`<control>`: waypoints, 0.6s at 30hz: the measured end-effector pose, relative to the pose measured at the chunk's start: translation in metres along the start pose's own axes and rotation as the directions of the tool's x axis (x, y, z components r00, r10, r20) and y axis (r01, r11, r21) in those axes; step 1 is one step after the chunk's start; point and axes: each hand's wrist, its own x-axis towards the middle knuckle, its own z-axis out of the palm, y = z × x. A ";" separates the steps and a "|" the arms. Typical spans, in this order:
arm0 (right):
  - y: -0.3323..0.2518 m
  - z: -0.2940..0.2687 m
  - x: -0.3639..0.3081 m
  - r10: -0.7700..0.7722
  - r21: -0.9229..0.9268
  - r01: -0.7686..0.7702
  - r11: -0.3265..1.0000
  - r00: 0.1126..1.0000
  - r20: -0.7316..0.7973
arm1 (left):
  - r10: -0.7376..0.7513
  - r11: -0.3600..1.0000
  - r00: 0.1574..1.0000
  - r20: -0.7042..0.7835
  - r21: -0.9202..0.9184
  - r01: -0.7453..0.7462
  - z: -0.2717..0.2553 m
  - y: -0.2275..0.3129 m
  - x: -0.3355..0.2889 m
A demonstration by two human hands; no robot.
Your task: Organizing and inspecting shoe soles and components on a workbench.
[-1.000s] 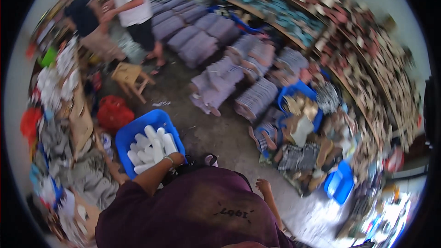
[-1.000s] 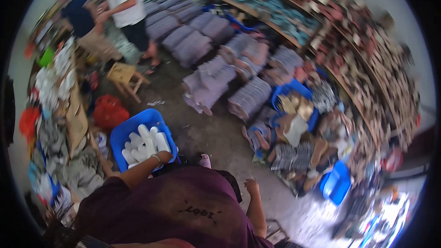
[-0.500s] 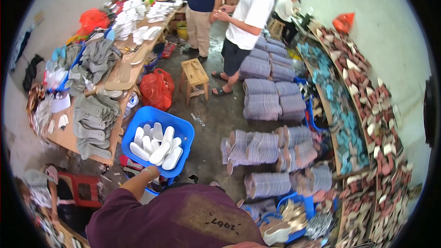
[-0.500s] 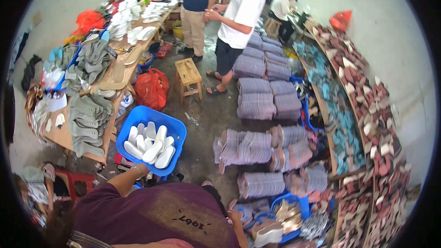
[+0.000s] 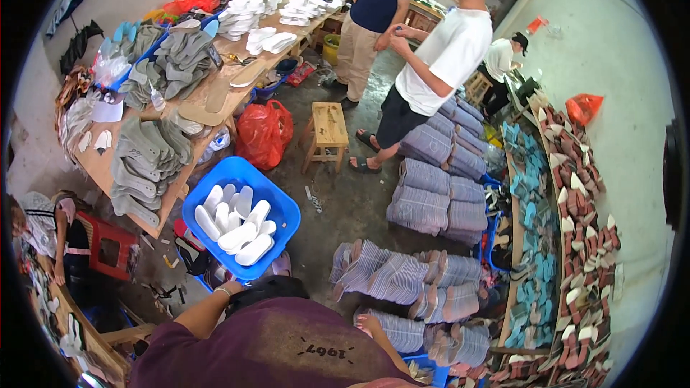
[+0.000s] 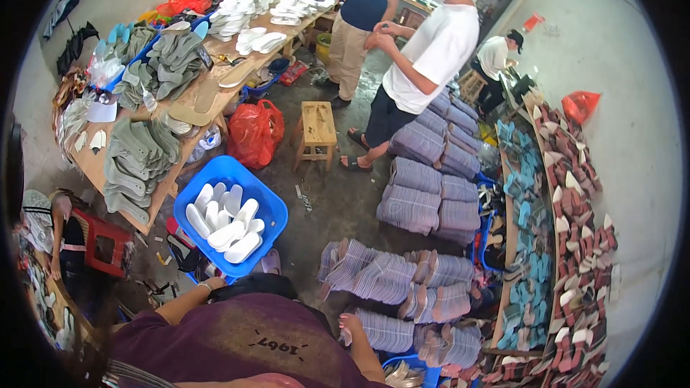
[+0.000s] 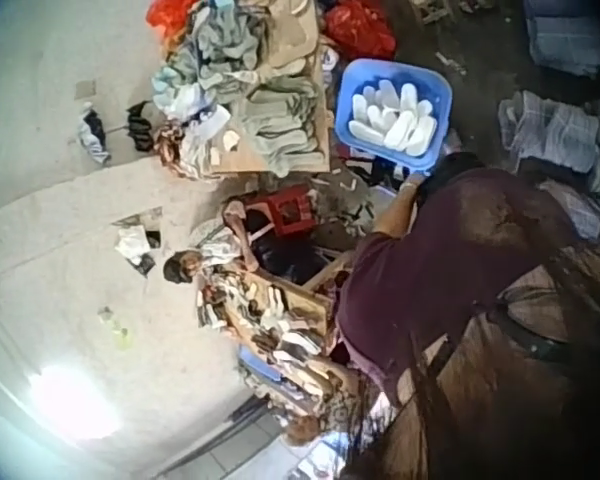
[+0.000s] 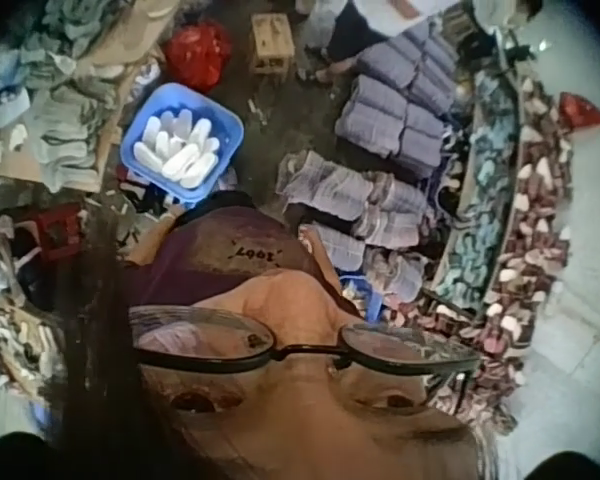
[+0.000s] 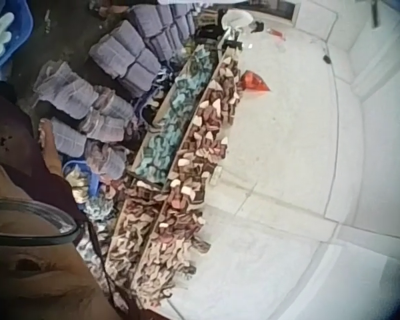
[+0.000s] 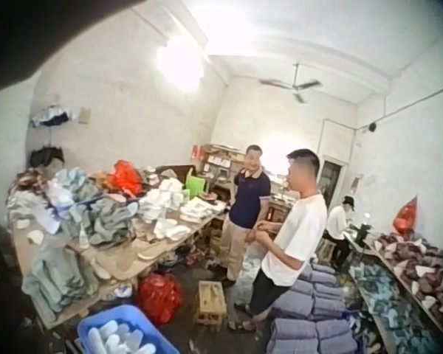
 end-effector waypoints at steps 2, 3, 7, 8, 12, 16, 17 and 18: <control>-0.016 0.040 0.016 -0.095 -0.878 -0.079 0.472 0.986 -0.139 | -0.049 0.998 0.997 -0.059 -0.051 0.046 -0.004 -0.011 0.011; -0.032 0.052 0.026 -0.095 -0.885 -0.083 0.458 0.985 -0.142 | -0.060 0.996 0.995 -0.085 -0.072 0.054 -0.011 -0.013 0.019; -0.072 0.074 0.075 -0.012 -0.905 -0.060 0.421 0.997 -0.072 | -0.094 0.991 0.983 -0.160 -0.112 0.077 -0.036 -0.036 0.047; -0.091 0.099 0.090 -0.008 -0.972 0.012 0.237 1.000 0.010 | -0.112 0.988 0.977 -0.181 -0.122 0.091 -0.041 -0.045 0.052; -0.126 0.109 0.159 -0.180 -0.981 0.028 0.193 0.984 -0.008 | -0.191 0.972 0.962 -0.196 -0.172 0.158 -0.058 -0.069 0.065; -0.160 0.132 0.193 -0.150 -0.958 -0.023 0.284 0.986 -0.068 | -0.159 0.965 0.878 -0.452 -0.257 0.043 -0.104 -0.069 0.081; -0.165 0.144 0.198 -0.141 -0.933 -0.085 0.351 0.980 -0.142 | -0.143 0.958 0.843 -0.519 -0.285 -0.013 -0.116 -0.058 0.074; -0.172 0.160 0.204 -0.099 -0.934 -0.095 0.344 0.986 -0.137 | -0.230 0.899 0.866 -0.444 -0.439 0.014 -0.108 -0.058 0.069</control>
